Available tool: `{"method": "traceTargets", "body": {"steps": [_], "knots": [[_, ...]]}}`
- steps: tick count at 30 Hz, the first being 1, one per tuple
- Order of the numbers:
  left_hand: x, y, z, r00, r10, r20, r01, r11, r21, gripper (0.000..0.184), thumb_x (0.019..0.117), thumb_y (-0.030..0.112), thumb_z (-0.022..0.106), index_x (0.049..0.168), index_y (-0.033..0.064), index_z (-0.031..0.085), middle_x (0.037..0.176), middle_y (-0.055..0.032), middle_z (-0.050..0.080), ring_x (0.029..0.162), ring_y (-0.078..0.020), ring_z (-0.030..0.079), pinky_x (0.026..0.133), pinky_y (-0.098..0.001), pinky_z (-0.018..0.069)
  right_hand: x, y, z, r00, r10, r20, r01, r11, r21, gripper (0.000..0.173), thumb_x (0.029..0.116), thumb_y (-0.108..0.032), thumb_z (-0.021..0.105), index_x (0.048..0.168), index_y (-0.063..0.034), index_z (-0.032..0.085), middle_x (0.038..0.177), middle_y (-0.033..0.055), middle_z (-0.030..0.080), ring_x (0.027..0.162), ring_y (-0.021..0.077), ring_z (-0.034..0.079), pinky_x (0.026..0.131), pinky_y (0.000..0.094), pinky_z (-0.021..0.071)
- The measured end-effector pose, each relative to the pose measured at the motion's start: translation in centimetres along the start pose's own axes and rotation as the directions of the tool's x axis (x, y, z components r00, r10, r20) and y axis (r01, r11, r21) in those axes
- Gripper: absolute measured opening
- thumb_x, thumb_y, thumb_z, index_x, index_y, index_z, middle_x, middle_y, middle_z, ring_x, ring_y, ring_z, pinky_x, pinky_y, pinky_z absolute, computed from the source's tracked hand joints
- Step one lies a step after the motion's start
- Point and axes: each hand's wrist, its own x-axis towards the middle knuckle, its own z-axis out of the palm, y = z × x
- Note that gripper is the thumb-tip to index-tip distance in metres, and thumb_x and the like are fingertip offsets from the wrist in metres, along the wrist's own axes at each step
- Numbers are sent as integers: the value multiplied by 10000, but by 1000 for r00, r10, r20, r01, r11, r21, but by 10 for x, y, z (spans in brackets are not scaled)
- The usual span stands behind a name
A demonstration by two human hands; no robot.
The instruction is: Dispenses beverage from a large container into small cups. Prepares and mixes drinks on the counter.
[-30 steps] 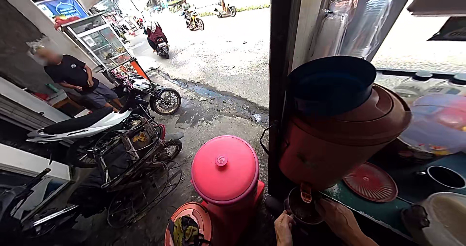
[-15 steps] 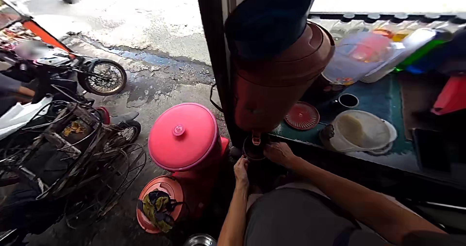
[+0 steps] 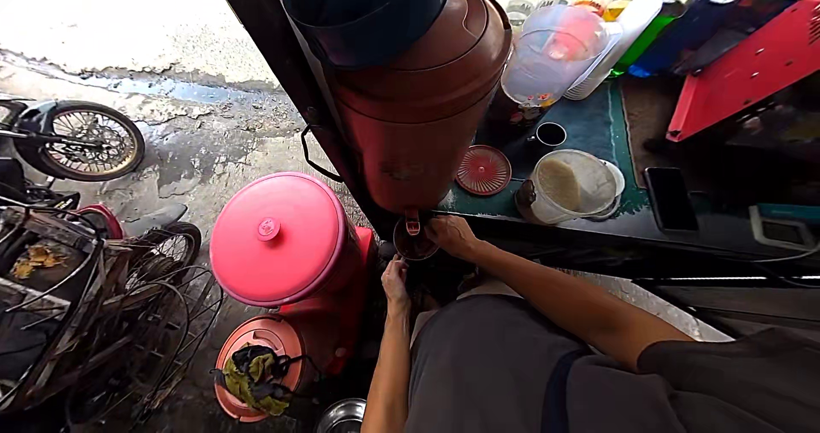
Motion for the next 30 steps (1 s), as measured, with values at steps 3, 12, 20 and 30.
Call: {"method": "traceTargets", "body": {"steps": [3,12,20,30], "knots": [[0,-2,-2,1000,-3,0,3,1000,-5,279,1002,90,441,945,-84,653,1305,-225,615,1198,-229,568,978,-355,479,-3,-6,5,997,-38,68,49,986,-161,350,1045,-209,443,1015,50,677,1053,259,694,985,447,689,795,613,527],[-4,-8,2,1000,-18,20,18,1000,-18,302,1019,99,424,965,-84,658,1310,-220,619,1210,-227,570,999,-347,473,2,-5,2,997,7,75,6,985,-173,383,1059,-219,408,1038,54,676,1091,264,693,1031,446,682,834,609,520],[-4,-7,1,999,-43,-2,43,999,-32,289,1009,86,429,974,-93,652,1298,-220,621,1170,-219,586,965,-340,489,-2,-7,-8,993,-18,115,27,997,-78,418,1061,-271,415,1021,39,693,1056,248,707,1051,426,681,866,606,505],[-7,-7,-2,1000,-15,2,15,1000,-15,296,997,94,435,968,-98,657,1340,-234,609,1240,-251,567,1011,-376,474,-2,-7,1,999,-10,41,13,997,-80,413,1060,-268,422,1047,36,701,1081,249,709,1052,429,686,869,605,514]]}}
